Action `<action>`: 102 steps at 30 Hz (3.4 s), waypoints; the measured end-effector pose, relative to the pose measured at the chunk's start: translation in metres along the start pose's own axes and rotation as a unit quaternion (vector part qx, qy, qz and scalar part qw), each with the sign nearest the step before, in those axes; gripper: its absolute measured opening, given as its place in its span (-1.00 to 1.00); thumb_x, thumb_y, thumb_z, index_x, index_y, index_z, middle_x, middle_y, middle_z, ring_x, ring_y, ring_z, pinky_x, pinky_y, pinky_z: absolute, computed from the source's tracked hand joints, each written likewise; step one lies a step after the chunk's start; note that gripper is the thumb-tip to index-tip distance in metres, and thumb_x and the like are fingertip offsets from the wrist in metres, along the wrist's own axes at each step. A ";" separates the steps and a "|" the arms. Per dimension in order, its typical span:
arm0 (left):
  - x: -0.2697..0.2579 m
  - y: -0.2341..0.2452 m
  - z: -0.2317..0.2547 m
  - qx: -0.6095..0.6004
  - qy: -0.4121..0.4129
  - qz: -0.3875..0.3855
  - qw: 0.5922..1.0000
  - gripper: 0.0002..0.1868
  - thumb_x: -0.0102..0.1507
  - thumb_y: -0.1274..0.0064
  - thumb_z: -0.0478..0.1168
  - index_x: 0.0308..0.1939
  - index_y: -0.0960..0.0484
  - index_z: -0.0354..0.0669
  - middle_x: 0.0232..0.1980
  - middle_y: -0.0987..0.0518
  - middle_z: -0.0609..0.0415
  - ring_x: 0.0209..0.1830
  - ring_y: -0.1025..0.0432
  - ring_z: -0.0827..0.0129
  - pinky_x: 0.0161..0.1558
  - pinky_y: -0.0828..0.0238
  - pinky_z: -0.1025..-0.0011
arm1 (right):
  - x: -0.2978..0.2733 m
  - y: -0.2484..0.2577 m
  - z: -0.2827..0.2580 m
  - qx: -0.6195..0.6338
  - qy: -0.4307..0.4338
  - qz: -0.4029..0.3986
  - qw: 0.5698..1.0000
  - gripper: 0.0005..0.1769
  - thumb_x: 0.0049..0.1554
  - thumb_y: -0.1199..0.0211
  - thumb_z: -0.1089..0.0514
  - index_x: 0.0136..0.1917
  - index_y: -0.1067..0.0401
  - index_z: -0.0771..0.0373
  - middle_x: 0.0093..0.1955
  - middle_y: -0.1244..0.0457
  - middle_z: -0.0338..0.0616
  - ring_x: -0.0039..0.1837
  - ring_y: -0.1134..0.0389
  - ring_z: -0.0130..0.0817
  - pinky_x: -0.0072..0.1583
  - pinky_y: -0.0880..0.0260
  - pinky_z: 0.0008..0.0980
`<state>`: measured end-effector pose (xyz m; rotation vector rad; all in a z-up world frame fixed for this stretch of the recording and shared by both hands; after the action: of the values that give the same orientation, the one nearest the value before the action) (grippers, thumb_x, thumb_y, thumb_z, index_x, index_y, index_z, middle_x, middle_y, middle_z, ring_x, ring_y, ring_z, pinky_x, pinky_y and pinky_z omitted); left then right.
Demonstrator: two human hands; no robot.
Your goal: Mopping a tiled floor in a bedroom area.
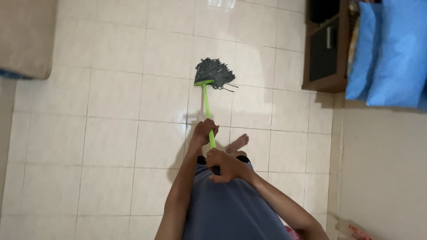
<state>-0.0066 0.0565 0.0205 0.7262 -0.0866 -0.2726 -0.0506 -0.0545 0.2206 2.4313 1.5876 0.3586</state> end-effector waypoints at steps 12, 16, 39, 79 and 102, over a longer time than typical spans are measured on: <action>-0.046 0.035 -0.011 0.019 0.036 0.118 0.992 -0.70 0.28 -0.11 -0.19 -0.56 -0.56 -0.14 -0.41 -0.53 0.09 -0.19 -0.45 0.15 -0.23 -0.32 0.13 | 0.026 -0.016 -0.012 0.017 0.002 -0.130 0.991 -0.65 -0.13 -0.27 0.00 -0.45 -0.21 0.25 -0.40 -0.09 -0.10 -0.17 -0.14 -0.17 0.12 -0.23 -0.21; -0.061 0.049 -0.010 0.033 0.049 0.145 0.988 -0.68 0.27 -0.12 -0.19 -0.59 -0.56 -0.14 -0.44 -0.54 0.09 -0.23 -0.45 0.15 -0.24 -0.32 0.12 | 0.033 -0.023 -0.012 0.037 0.027 -0.142 0.989 -0.66 -0.12 -0.28 0.01 -0.43 -0.23 0.25 -0.40 -0.10 -0.12 -0.19 -0.15 -0.20 0.16 -0.25 -0.21; -0.140 0.064 -0.031 0.042 0.143 0.271 0.951 -0.72 0.23 -0.16 -0.20 -0.58 -0.54 -0.09 -0.45 -0.50 0.12 -0.25 -0.44 0.16 -0.36 -0.24 0.12 | 0.060 -0.052 -0.025 0.059 0.108 -0.273 0.954 -0.71 -0.17 -0.27 0.06 -0.40 -0.24 0.26 -0.32 -0.16 -0.08 -0.09 -0.22 -0.10 0.14 -0.24 -0.17; -0.043 -0.100 0.119 -0.084 -0.039 0.151 0.984 -0.73 0.32 -0.09 -0.26 -0.45 -0.46 -0.30 -0.38 -0.43 -0.12 -0.25 -0.39 -0.06 -0.23 -0.37 0.08 | -0.168 -0.025 -0.025 -0.044 -0.114 0.051 0.991 -0.69 -0.19 -0.18 0.14 -0.48 -0.06 0.25 -0.40 -0.07 -0.04 -0.16 -0.15 -0.10 0.04 -0.22 -0.16; -0.012 -0.215 0.221 -0.075 -0.104 -0.064 0.990 -0.72 0.35 -0.05 -0.25 -0.45 -0.59 -0.31 -0.33 -0.50 -0.11 -0.18 -0.41 -0.02 -0.17 -0.43 0.10 | -0.307 -0.028 -0.041 -0.033 -0.006 0.350 0.936 -0.77 0.00 -0.18 0.32 -0.07 -0.22 0.29 -0.16 -0.16 -0.01 -0.12 -0.18 -0.05 0.03 -0.30 -0.11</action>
<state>-0.1031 -0.2359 0.0420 0.5537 -0.2162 -0.4731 -0.2076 -0.3235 0.2242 2.8548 0.6299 0.4882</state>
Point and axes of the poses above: each hand's wrist, its own x-axis towards the middle knuckle, its own y-axis out of the back of the hand, z = x × y, the point moved 3 cm from there along x, towards the middle knuckle
